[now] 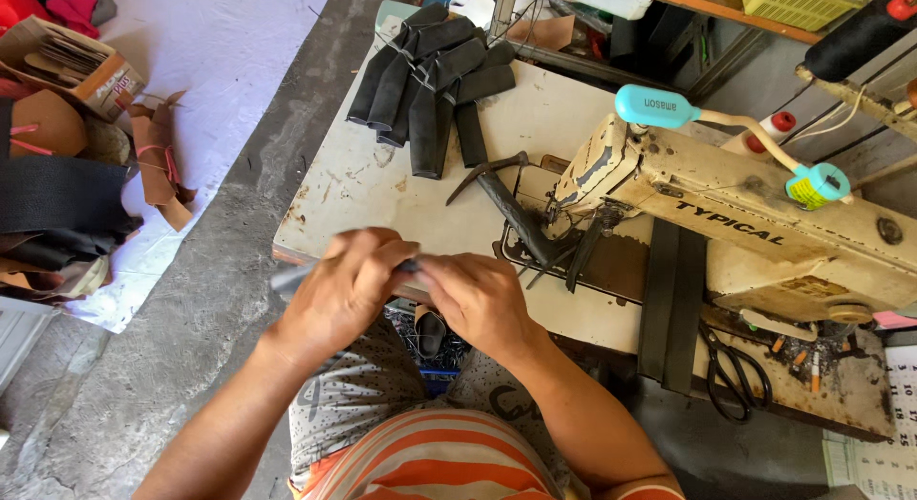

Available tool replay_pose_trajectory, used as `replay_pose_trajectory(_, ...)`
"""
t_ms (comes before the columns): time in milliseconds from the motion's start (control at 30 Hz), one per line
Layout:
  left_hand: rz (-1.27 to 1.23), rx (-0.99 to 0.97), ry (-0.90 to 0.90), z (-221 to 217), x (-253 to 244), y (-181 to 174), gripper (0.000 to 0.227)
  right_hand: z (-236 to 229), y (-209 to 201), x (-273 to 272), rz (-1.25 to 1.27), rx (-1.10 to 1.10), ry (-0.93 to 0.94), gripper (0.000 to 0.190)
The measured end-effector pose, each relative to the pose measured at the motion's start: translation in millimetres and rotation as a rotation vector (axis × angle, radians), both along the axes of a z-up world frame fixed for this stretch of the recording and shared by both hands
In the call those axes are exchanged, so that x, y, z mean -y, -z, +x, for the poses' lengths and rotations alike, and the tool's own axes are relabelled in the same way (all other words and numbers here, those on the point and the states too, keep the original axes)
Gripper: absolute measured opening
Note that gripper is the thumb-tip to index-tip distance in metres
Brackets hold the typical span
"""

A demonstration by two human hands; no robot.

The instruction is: The person prepares leather strips by folding the edges together and hammering them flat on a workspace.

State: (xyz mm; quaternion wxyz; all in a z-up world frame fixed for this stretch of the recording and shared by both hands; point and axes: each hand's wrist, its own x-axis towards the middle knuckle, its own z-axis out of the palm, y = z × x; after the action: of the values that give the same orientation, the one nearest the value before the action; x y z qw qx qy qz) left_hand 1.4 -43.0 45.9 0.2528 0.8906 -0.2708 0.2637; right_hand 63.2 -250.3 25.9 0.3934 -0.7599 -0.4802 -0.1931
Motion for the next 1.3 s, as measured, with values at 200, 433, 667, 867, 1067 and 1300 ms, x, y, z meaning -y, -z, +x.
replay_pose_trajectory(200, -0.243, 0.0, -0.415, -4.1, 28.3, 45.8, 0.034, 11.1, 11.5, -10.2, 0.182, 0.321, 0.273, 0.019)
replay_pose_trajectory(433, -1.154, -0.363, -0.276, -5.4, 57.1, 36.0, 0.028, -27.6, 13.6, -32.1, -0.07, 0.367, 0.306, 0.033)
replay_pose_trajectory(667, -0.653, -0.841, -0.447, 0.9, 2.4, 43.2, 0.015, -8.0, 8.6, -0.7, 0.023, 0.023, 0.052, 0.034)
replay_pose_trajectory(867, -0.421, -0.82, -0.105, 7.5, -20.2, 26.1, 0.015, 27.4, -29.8, 14.9, -0.278, -0.205, -0.128, 0.05)
replay_pose_trajectory(1067, -0.329, -0.89, -0.036, 22.0, -17.7, -3.6, 0.022, 33.7, -4.0, 10.6, -0.213, -0.721, -0.099, 0.014)
replay_pose_trajectory(1300, -0.033, -0.917, -0.128, 58.6, -27.6, 31.1, 0.021, 57.0, 76.8, -0.8, -0.252, -0.744, 0.012, 0.017)
